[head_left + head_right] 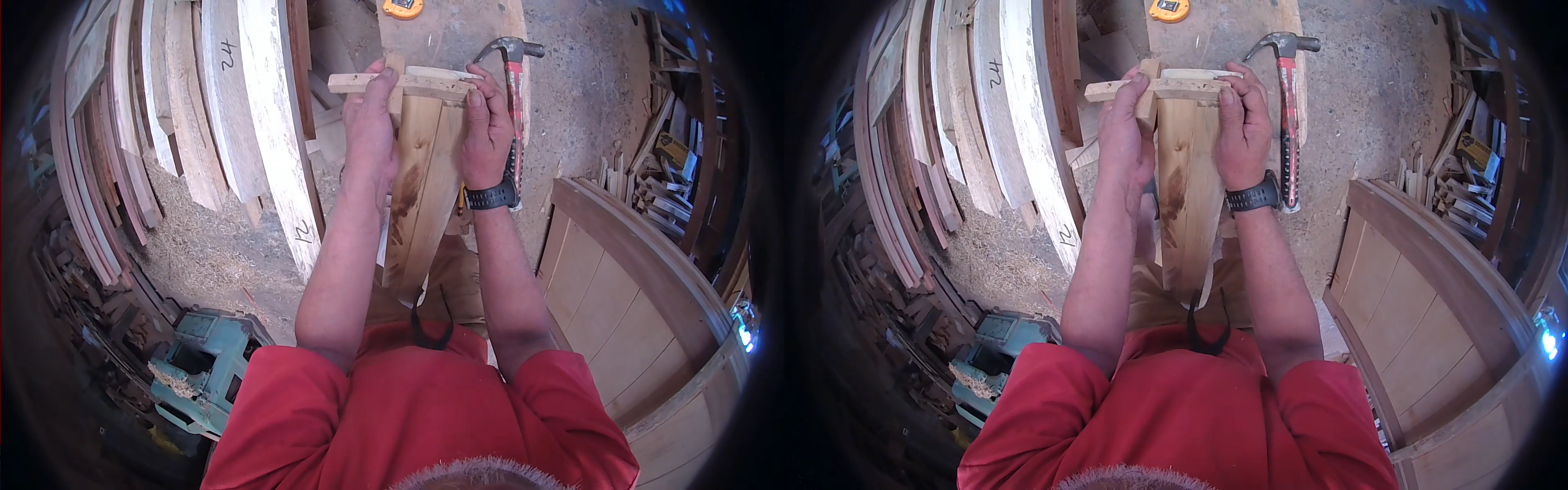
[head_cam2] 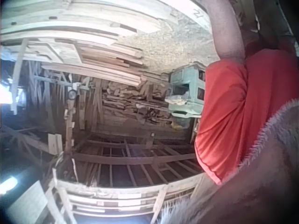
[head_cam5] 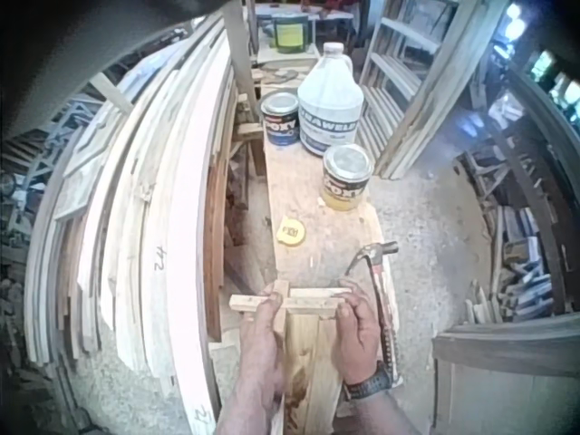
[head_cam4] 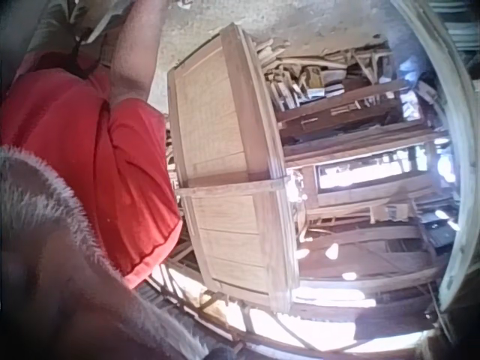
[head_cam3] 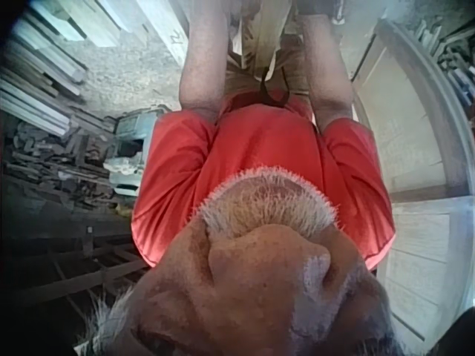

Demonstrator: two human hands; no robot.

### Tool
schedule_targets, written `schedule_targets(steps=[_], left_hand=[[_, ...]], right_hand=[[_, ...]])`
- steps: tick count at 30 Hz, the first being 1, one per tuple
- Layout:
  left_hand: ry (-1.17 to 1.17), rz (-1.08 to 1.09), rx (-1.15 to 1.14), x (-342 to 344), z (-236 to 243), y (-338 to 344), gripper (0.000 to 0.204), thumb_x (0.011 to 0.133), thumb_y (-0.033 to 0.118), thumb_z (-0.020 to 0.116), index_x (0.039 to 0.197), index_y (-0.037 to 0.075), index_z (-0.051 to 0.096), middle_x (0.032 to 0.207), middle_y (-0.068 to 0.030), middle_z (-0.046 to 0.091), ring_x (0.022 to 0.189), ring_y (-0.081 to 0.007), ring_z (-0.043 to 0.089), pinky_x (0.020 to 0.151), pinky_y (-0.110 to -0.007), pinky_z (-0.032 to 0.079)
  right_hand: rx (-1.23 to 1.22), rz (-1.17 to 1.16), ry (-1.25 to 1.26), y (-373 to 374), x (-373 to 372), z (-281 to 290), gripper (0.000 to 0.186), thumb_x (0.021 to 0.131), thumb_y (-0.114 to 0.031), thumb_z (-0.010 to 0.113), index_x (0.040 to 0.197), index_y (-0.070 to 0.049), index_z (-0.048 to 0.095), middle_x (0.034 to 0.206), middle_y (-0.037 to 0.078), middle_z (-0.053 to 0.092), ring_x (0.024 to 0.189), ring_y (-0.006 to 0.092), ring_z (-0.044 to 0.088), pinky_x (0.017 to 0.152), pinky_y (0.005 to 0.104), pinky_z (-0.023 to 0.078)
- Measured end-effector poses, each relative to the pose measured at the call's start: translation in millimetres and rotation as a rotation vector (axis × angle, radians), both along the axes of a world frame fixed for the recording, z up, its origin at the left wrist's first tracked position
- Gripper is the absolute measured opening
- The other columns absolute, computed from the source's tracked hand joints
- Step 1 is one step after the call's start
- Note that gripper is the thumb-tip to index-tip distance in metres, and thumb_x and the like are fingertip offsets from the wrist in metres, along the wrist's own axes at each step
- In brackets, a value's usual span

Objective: The person measures a wooden marking gauge with a tape measure, taps it with a hammer, and marks wooden boards with a pencil using the wooden marking gauge.

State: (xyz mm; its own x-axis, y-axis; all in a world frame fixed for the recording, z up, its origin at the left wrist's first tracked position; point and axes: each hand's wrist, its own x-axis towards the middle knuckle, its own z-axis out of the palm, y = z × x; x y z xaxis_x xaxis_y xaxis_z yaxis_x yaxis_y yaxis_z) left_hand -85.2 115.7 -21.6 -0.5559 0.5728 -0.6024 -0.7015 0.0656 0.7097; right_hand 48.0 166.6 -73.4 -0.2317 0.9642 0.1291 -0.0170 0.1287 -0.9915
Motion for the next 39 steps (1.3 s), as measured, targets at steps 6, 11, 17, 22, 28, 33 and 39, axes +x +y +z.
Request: schedule_targets(steps=[6,11,17,22,28,33,39], left_hand=[[-0.029,0.011,-0.051,2,9,5,0.058,0.097,0.025,0.065,0.145,-0.005,0.049,0.137,-0.0165,0.057,0.126,-0.0235,0.056,0.107,-0.037,0.045],[-0.012,0.039,-0.057,3,5,8,0.059,0.097,0.024,0.065,0.144,-0.007,0.048,0.136,-0.0179,0.058,0.123,-0.0236,0.058,0.106,-0.037,0.046],[-0.001,0.064,-0.075,-3,2,19,0.059,0.096,0.025,0.066,0.141,-0.009,0.049,0.128,-0.0191,0.061,0.116,-0.0257,0.062,0.099,-0.038,0.051],[-0.025,0.073,-0.117,-8,-7,31,0.058,0.093,0.026,0.069,0.137,-0.008,0.051,0.124,-0.0202,0.061,0.113,-0.0272,0.062,0.094,-0.039,0.054],[-0.006,0.08,-0.128,-2,-3,14,0.056,0.092,0.025,0.069,0.134,-0.009,0.055,0.126,-0.0198,0.061,0.114,-0.0251,0.061,0.098,-0.037,0.051],[0.046,0.054,-0.045,12,9,-10,0.053,0.095,0.025,0.064,0.135,-0.01,0.059,0.132,-0.0184,0.062,0.117,-0.022,0.06,0.105,-0.034,0.045],[-0.013,0.059,-0.089,5,9,-5,0.052,0.095,0.022,0.065,0.136,-0.009,0.058,0.127,-0.0177,0.065,0.116,-0.0206,0.06,0.103,-0.033,0.046]], right_hand=[[0.016,-0.024,-0.04,3,-2,0,0.022,0.106,-0.015,0.058,0.12,0.0,0.066,0.133,0.018,0.064,0.125,0.0264,0.059,0.109,0.0387,0.044],[-0.004,-0.051,-0.057,-1,-2,0,0.023,0.106,-0.015,0.059,0.121,0.0,0.067,0.13,0.017,0.065,0.123,0.0258,0.06,0.109,0.0377,0.045],[-0.119,-0.08,-0.178,0,-8,11,0.024,0.105,-0.017,0.062,0.12,0.0,0.069,0.115,0.012,0.07,0.106,0.0179,0.064,0.095,0.0315,0.05],[-0.185,-0.151,-0.142,8,-15,14,0.027,0.104,-0.019,0.063,0.119,0.002,0.07,0.104,0.01,0.073,0.098,0.0171,0.065,0.089,0.0297,0.051],[-0.037,-0.078,-0.073,4,-5,3,0.022,0.103,-0.016,0.062,0.116,0.0,0.071,0.129,0.016,0.067,0.12,0.022,0.061,0.105,0.0349,0.045],[-0.067,0.013,0.044,-11,10,1,0.025,0.105,-0.013,0.058,0.124,0.001,0.068,0.145,0.018,0.059,0.136,0.0248,0.053,0.117,0.0377,0.036],[-0.09,-0.028,0.076,-13,4,3,0.021,0.104,-0.012,0.06,0.121,-0.001,0.068,0.145,0.02,0.058,0.135,0.0264,0.054,0.116,0.0392,0.037]])
